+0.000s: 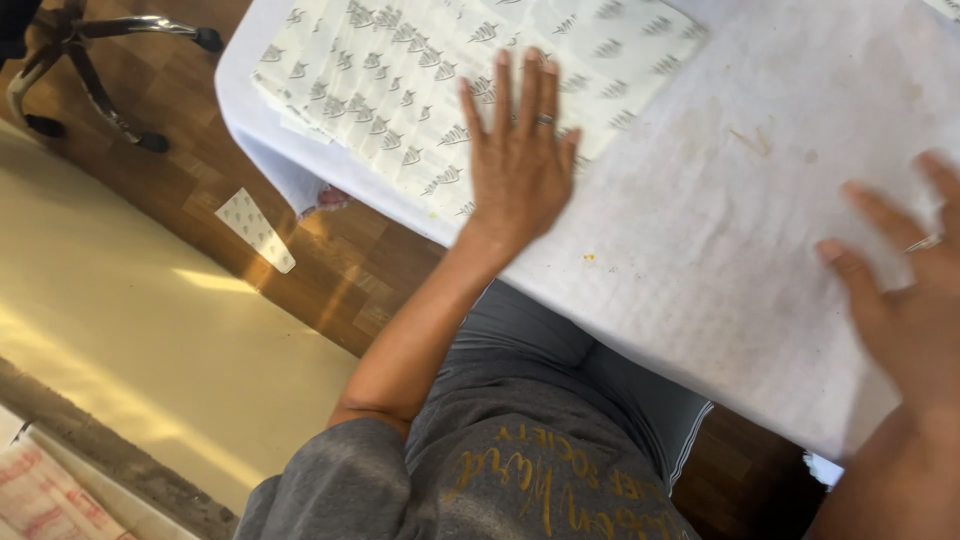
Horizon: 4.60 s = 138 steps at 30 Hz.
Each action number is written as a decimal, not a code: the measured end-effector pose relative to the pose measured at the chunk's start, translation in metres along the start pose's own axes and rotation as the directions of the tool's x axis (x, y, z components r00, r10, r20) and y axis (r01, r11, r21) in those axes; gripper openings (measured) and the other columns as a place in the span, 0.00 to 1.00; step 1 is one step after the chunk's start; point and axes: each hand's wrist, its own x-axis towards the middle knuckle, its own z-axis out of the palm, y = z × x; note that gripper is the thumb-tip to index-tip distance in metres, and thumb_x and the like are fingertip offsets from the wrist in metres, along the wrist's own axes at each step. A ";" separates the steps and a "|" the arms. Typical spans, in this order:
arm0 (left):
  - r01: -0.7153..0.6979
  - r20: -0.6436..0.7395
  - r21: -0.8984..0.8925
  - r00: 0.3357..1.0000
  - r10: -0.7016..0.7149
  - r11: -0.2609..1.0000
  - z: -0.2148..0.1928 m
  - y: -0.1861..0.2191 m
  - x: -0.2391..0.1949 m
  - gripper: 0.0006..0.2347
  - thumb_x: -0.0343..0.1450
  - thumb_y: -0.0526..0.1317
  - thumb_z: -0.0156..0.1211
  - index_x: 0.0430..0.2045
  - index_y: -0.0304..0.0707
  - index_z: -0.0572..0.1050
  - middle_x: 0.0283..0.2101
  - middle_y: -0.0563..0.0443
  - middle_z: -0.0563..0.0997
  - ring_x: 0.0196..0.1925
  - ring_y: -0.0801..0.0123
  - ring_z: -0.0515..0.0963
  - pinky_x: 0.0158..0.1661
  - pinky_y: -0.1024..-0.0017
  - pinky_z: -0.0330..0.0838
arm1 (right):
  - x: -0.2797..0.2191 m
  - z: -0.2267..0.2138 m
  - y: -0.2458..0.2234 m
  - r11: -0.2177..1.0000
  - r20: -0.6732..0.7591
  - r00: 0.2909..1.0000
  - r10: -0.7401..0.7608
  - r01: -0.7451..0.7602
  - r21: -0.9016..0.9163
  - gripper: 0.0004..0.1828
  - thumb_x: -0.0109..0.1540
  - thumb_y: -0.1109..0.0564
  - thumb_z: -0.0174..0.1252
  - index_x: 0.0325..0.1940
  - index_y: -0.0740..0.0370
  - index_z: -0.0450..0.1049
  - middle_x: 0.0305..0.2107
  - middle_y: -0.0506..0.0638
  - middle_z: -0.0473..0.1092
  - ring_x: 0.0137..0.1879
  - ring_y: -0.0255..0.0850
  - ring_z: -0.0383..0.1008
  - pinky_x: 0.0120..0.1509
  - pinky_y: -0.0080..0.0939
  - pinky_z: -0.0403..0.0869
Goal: The person organizes printed paper strips, applies glue from a bottle to the edges of the strips, and then folds the glued edges to assemble them into a stack.
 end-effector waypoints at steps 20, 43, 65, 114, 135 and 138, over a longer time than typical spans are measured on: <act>-0.546 -0.488 -0.780 0.836 0.251 0.305 0.000 0.058 -0.080 0.08 0.79 0.30 0.50 0.50 0.30 0.76 0.60 0.39 0.77 0.71 0.47 0.70 0.77 0.47 0.53 | -0.064 0.047 -0.093 0.986 0.025 0.998 0.065 -0.068 0.149 0.29 0.64 0.54 0.67 0.68 0.59 0.71 0.69 0.59 0.64 0.79 0.58 0.59 0.85 0.67 0.51; -0.753 -0.584 -0.658 0.525 0.619 0.016 0.030 0.106 -0.149 0.09 0.72 0.21 0.66 0.44 0.15 0.76 0.55 0.30 0.77 0.64 0.38 0.74 0.66 0.44 0.73 | -0.123 0.030 -0.092 0.960 -0.298 0.947 0.118 -0.033 0.277 0.10 0.61 0.71 0.68 0.46 0.74 0.76 0.47 0.66 0.76 0.60 0.64 0.77 0.75 0.70 0.69; -0.587 -0.478 -0.809 0.700 0.531 0.046 0.025 0.115 -0.153 0.06 0.76 0.22 0.51 0.43 0.24 0.75 0.48 0.37 0.78 0.58 0.45 0.77 0.64 0.53 0.71 | -0.119 0.036 -0.117 0.886 -0.343 0.849 0.401 -0.264 0.381 0.20 0.62 0.80 0.59 0.56 0.68 0.75 0.55 0.63 0.74 0.65 0.57 0.74 0.85 0.68 0.61; -0.651 -0.481 -0.688 0.739 0.471 0.319 0.010 0.123 -0.152 0.03 0.71 0.29 0.64 0.35 0.32 0.79 0.43 0.47 0.83 0.55 0.55 0.82 0.60 0.56 0.66 | -0.106 0.026 -0.105 0.847 -0.290 0.843 0.453 -0.306 0.434 0.07 0.60 0.71 0.70 0.37 0.71 0.77 0.39 0.60 0.76 0.54 0.54 0.79 0.81 0.64 0.64; -0.790 -0.321 -0.567 0.472 0.821 0.233 0.007 0.151 -0.132 0.16 0.75 0.25 0.53 0.59 0.24 0.73 0.70 0.38 0.67 0.76 0.40 0.58 0.73 0.35 0.48 | -0.173 0.007 -0.067 0.887 -0.417 0.784 0.459 -0.428 0.172 0.11 0.70 0.72 0.59 0.57 0.72 0.77 0.57 0.65 0.73 0.70 0.64 0.71 0.86 0.70 0.53; -0.820 -0.333 -0.534 0.427 0.841 0.205 0.010 0.172 -0.135 0.16 0.74 0.24 0.52 0.57 0.23 0.74 0.67 0.36 0.71 0.75 0.40 0.60 0.72 0.36 0.49 | -0.182 -0.004 -0.062 0.863 -0.402 0.765 0.503 -0.462 0.202 0.12 0.69 0.74 0.62 0.56 0.71 0.77 0.56 0.66 0.74 0.69 0.62 0.73 0.86 0.70 0.55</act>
